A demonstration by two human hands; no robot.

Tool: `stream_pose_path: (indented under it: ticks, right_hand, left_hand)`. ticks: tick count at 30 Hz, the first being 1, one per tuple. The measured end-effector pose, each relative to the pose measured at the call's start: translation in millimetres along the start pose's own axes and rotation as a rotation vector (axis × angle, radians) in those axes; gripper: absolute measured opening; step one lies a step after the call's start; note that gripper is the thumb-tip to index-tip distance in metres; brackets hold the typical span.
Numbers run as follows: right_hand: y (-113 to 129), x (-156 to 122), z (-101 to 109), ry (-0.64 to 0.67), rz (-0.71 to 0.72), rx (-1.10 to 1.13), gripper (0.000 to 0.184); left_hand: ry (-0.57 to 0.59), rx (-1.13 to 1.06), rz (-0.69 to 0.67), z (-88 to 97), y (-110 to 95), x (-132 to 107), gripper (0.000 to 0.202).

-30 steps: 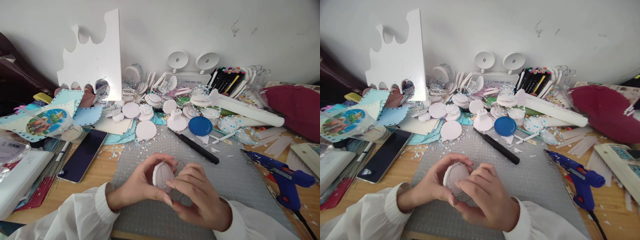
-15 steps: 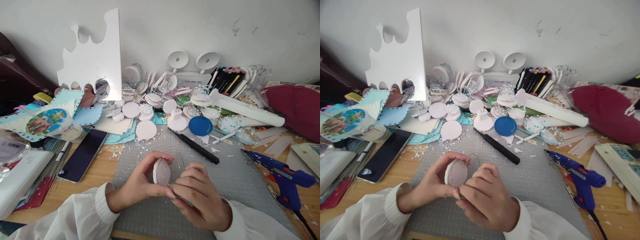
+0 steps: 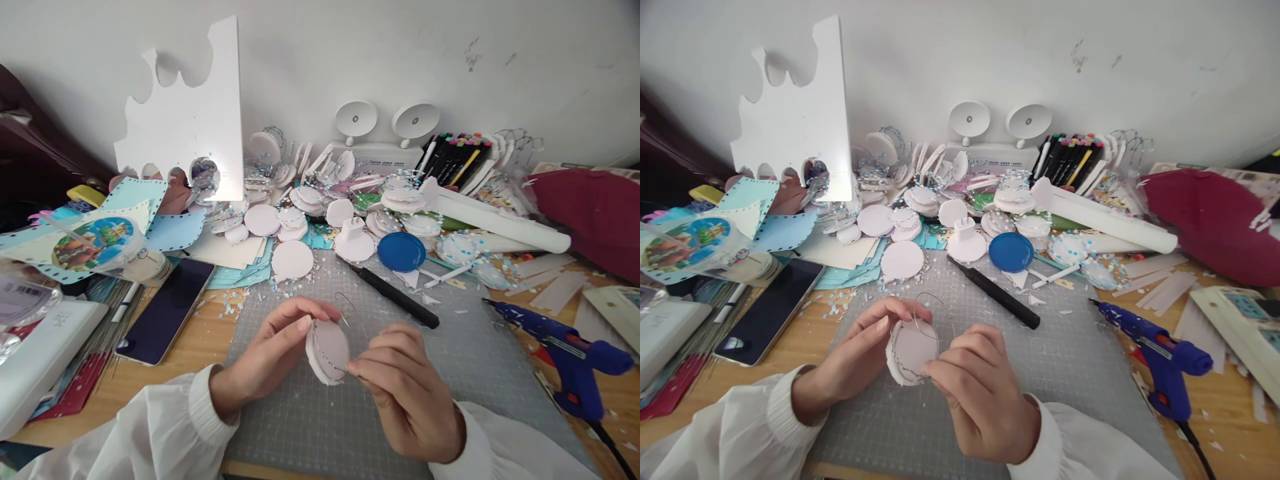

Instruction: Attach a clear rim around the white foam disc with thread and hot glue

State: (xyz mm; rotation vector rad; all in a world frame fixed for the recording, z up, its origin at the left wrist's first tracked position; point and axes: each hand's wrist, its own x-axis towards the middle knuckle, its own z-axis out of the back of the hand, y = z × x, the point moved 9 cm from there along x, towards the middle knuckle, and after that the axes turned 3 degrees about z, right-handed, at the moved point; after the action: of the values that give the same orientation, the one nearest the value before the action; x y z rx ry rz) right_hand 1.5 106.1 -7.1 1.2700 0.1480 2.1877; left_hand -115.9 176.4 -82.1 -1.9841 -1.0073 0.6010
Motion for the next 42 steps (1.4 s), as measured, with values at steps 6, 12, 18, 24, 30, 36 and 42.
stream_pose_path:
  ticks: [6, 12, 18, 24, 30, 36, 42]
  right_hand:
    - [2, -1, 2, -0.009, 0.026, -0.032, 0.025]
    - [2, 0, 1, 0.007, 0.045, -0.014, 0.025]
    - [7, 2, 0, 0.046, 0.096, -0.004, 0.024]
    - [9, 1, 0, 0.042, 0.112, -0.016, 0.025]
    - [-1, 3, 10, -0.064, -0.008, -0.074, 0.024]
    - [7, 3, 26, -0.138, 0.049, -0.227, 0.024]
    - [12, 1, 23, -0.112, 0.093, -0.259, 0.022]
  left_hand:
    - [0.087, -0.045, 0.036, -8.3, 2, 0, 0.013]
    - [0.128, -0.119, 0.154, -9.0, 11, -1, 0.015]
    - [0.190, -0.110, 0.181, -9.1, 15, -2, 0.018]
    - [0.202, -0.146, 0.179, -10.3, 13, -2, 0.015]
    - [0.098, -0.153, 0.142, -6.7, 11, 0, 0.019]
    - [0.213, -0.270, 0.289, -18.9, 21, -4, 0.049]
    - [0.309, -0.325, 0.336, -25.1, 21, -10, 0.052]
